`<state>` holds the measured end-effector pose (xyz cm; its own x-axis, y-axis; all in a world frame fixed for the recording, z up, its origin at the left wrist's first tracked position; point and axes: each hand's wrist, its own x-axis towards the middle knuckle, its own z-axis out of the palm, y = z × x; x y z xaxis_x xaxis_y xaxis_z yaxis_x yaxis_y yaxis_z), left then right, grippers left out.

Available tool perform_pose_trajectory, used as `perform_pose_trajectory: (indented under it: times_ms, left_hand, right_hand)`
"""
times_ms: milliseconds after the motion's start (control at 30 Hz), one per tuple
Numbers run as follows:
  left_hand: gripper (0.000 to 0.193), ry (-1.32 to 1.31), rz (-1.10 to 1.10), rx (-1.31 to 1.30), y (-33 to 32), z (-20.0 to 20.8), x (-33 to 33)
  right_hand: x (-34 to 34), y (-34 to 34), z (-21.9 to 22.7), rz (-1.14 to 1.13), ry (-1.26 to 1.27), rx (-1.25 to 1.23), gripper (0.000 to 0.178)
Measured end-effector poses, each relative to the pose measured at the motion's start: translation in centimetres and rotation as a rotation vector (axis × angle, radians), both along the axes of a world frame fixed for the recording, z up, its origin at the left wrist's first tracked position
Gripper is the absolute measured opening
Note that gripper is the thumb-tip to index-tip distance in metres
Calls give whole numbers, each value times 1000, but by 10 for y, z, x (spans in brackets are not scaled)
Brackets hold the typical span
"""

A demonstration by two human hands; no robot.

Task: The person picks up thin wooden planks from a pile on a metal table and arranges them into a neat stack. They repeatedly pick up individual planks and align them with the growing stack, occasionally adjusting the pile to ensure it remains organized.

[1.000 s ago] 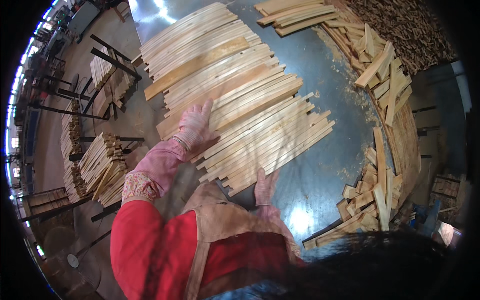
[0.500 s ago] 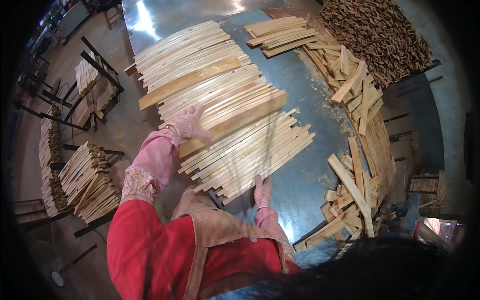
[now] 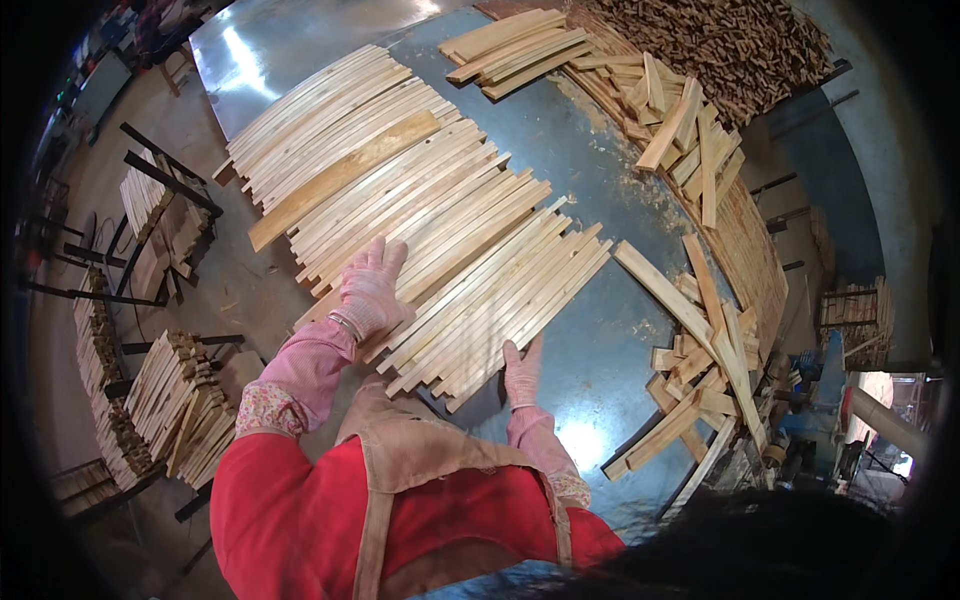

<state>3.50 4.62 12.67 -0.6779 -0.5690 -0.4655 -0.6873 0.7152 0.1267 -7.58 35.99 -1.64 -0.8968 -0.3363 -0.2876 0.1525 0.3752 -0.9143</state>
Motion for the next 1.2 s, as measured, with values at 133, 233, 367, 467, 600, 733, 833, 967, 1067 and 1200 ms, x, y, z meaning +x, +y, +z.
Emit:
perform_pose_trajectory:
  times_ms: [133,233,367,467,600,733,833,967,1067,1200]
  left_hand:
    - [119,-21,-41,71,-4,10,-8]
    - [116,-3,-33,58,-6,3,-3]
    - [108,122,-15,117,-12,4,-5]
    - [102,189,-22,166,-27,-3,-7]
    - [105,108,31,49,-33,-3,-10]
    - [107,97,66,45,-61,-6,-11]
    - [108,130,53,-58,-99,-21,-18]
    - [110,170,67,-59,-191,-2,-41]
    - [108,137,58,-77,-237,0,-45]
    - [109,129,32,-58,-315,-2,-58]
  right_hand:
    - [-10,-16,-23,-218,88,41,91]
    - [-4,-55,13,-336,97,-9,85]
    - [-10,-49,-1,-370,-8,-219,83]
    - [-18,-53,0,-377,-60,-306,83]
    - [-28,-85,7,-403,-174,-389,83]
    - [-23,-112,-19,-359,27,-261,80]
    - [-43,-166,-1,-282,127,-184,81]
    - [-67,-262,27,-300,160,-134,83]
    - [-65,-303,-26,-341,113,-171,84]
    - [-65,-374,-36,-435,4,-148,83]
